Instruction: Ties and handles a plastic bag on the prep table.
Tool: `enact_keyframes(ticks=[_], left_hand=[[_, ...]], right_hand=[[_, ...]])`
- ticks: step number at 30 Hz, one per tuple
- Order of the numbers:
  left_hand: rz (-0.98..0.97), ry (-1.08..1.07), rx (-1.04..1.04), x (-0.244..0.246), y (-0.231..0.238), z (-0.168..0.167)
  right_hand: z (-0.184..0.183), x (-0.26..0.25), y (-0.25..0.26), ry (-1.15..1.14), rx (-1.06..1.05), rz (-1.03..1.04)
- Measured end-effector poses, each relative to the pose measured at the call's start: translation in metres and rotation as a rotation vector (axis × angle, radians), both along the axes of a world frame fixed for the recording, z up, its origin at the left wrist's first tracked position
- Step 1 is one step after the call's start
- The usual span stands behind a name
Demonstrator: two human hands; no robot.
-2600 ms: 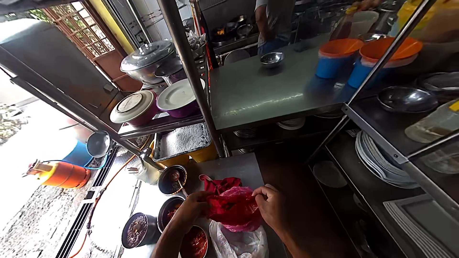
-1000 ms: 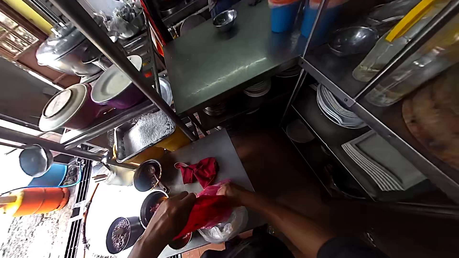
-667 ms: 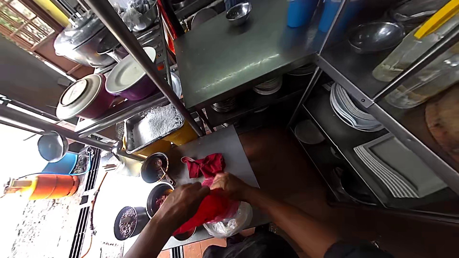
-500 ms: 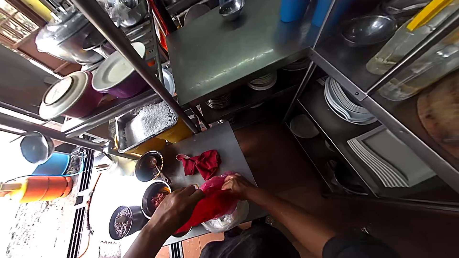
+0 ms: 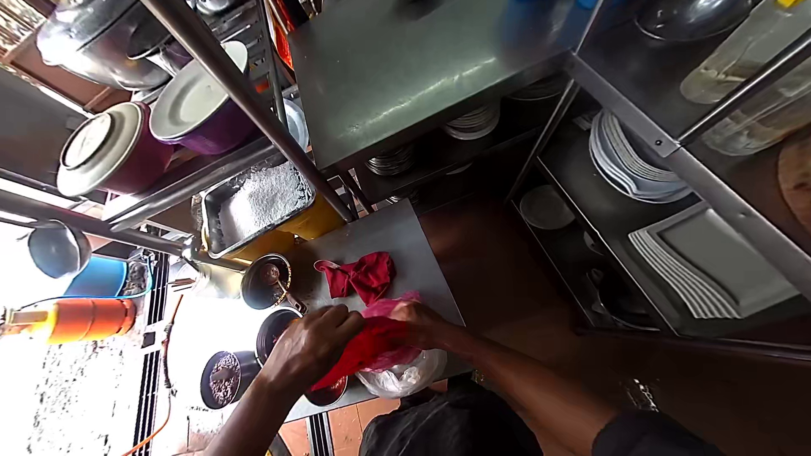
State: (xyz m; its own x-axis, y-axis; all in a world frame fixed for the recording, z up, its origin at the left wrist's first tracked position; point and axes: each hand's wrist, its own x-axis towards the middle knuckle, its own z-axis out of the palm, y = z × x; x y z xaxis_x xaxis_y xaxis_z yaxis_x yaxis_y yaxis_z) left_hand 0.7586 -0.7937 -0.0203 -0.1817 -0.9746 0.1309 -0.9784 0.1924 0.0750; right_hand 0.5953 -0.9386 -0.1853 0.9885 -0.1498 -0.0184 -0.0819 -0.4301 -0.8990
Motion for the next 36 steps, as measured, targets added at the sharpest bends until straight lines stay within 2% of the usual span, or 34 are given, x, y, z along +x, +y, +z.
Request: enact_keyframes(ticks=[2, 3, 4, 6, 8, 10, 12, 14, 17, 19, 21, 22, 24, 25, 27, 30, 32, 35, 36], left_hand=[[-0.024, 0.022, 0.012, 0.002, -0.007, 0.004], [-0.036, 0.027, 0.015, 0.001, -0.009, 0.007], [-0.048, 0.029, 0.010, 0.002, -0.011, 0.011], [-0.075, 0.024, 0.009, 0.004, -0.011, 0.015], [-0.070, 0.032, 0.006, 0.002, -0.007, 0.009], [-0.037, 0.035, -0.019, -0.001, -0.007, 0.000], [0.017, 0.086, -0.056, 0.001, -0.005, -0.001], [0.105, 0.171, -0.065, 0.004, -0.003, 0.001], [0.394, 0.318, 0.038, 0.003, 0.021, 0.015], [0.625, 0.361, 0.119, 0.004, 0.057, 0.010], [0.769, 0.384, 0.166, 0.004, 0.087, -0.011], [0.823, 0.413, 0.190, 0.003, 0.097, -0.023], [0.827, 0.483, 0.073, 0.004, 0.104, -0.041], [0.776, 0.490, -0.025, 0.006, 0.101, -0.044], [0.663, 0.491, -0.169, 0.009, 0.091, -0.045], [0.579, 0.561, -0.112, 0.015, 0.076, -0.040], [0.569, 0.615, -0.150, 0.019, 0.067, -0.041], [0.603, 0.709, -0.269, 0.026, 0.066, -0.049], [0.598, 0.760, -0.252, 0.029, 0.069, -0.054]], right_hand=[[0.056, 0.017, 0.007, -0.274, 0.112, -0.095], [0.075, 0.026, 0.009, -0.398, 0.140, -0.129], [0.078, 0.031, 0.009, -0.455, 0.137, -0.146], [0.035, 0.022, 0.007, -0.335, 0.027, -0.149], [-0.022, -0.005, 0.001, 0.018, -0.037, -0.119], [-0.037, -0.020, -0.005, 0.161, -0.021, -0.078], [-0.006, -0.019, 0.001, 0.064, 0.048, -0.083], [0.045, -0.003, 0.002, -0.044, 0.083, -0.109], [0.091, 0.022, -0.006, -0.161, -0.082, -0.097], [0.095, 0.027, -0.014, -0.175, -0.143, -0.099], [0.094, 0.025, -0.024, -0.138, -0.123, -0.155], [0.095, 0.023, -0.027, -0.097, -0.124, -0.177], [0.108, 0.020, -0.032, -0.018, -0.161, -0.205], [0.119, 0.020, -0.034, -0.002, -0.212, -0.201], [0.147, 0.025, -0.030, -0.015, -0.475, -0.108], [0.174, 0.049, 0.008, -0.048, -0.845, 0.106], [0.167, 0.070, 0.031, -0.064, -0.944, 0.224], [0.128, 0.084, 0.020, -0.454, -1.017, 0.158], [0.124, 0.083, 0.013, -0.506, -1.016, 0.146]])
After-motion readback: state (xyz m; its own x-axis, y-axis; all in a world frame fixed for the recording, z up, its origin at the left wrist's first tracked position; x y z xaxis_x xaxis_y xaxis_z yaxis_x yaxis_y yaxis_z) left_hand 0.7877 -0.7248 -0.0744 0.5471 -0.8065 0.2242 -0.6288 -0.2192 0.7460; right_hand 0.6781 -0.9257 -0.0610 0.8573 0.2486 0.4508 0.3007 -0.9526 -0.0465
